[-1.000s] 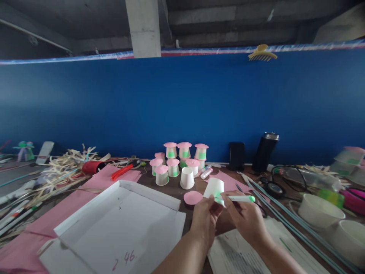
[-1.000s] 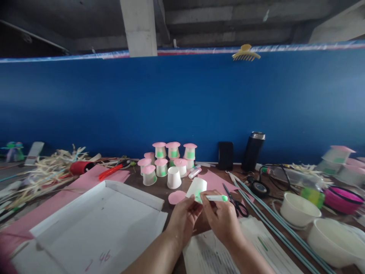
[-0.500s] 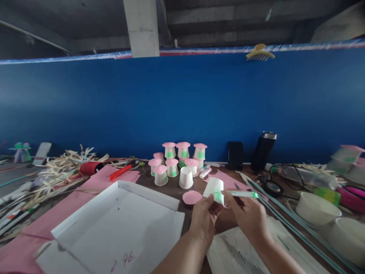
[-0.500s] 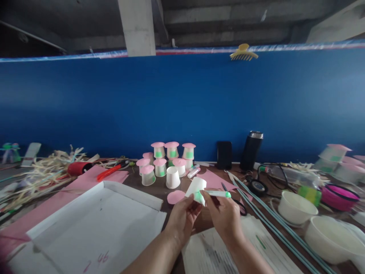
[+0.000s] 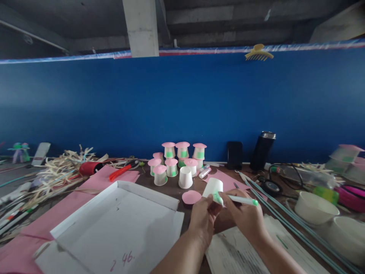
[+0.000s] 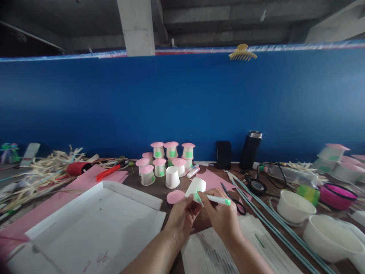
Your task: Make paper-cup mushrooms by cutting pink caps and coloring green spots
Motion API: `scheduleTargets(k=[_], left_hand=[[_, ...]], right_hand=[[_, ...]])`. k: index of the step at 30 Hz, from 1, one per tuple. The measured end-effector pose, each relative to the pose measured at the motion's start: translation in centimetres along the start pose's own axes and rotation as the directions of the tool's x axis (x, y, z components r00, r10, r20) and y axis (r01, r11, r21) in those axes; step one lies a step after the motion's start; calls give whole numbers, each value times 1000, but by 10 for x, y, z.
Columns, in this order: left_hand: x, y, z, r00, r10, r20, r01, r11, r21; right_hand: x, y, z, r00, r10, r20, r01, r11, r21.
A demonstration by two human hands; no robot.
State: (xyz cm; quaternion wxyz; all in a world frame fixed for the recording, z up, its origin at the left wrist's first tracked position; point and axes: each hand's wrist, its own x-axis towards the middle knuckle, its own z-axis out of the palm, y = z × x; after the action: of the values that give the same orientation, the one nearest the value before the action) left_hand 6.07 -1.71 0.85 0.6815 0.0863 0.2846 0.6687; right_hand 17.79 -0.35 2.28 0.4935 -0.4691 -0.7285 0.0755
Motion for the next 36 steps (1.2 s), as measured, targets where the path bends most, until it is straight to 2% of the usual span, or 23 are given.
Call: scheduleTargets(k=[3,9,16,21,26,31,36], left_hand=[[2,-1,-1,1000,-9,-10,9,1000,11],[-2,0,1,998,-16,59,15,1000,18],[2,-3,-2,999,3,40,-3,1000,14],[2,-4,-2,998,32,49,-33,999,18],[-2,-3,1,994,58,95,-59,998,5],[0,-2,1,992,20,121,-11,997,-78],[-2,0,2,990,35,135,-26,997,-71]], right_hand=[[0,1,1,1000,-20,15,19,1000,18],[0,3,3,992,-90,-92,90,996,-8],[0,0,-1,996,-87,15,87,996,25],[0,-2,-1,998,-69,-5,69,998,3],[-3,-1,4,995,-62,-79,59,997,-41],[-3,0,4,989,-127,-74,129,991,21],[-3,-1,2,995,-69,-68,75,994,83]])
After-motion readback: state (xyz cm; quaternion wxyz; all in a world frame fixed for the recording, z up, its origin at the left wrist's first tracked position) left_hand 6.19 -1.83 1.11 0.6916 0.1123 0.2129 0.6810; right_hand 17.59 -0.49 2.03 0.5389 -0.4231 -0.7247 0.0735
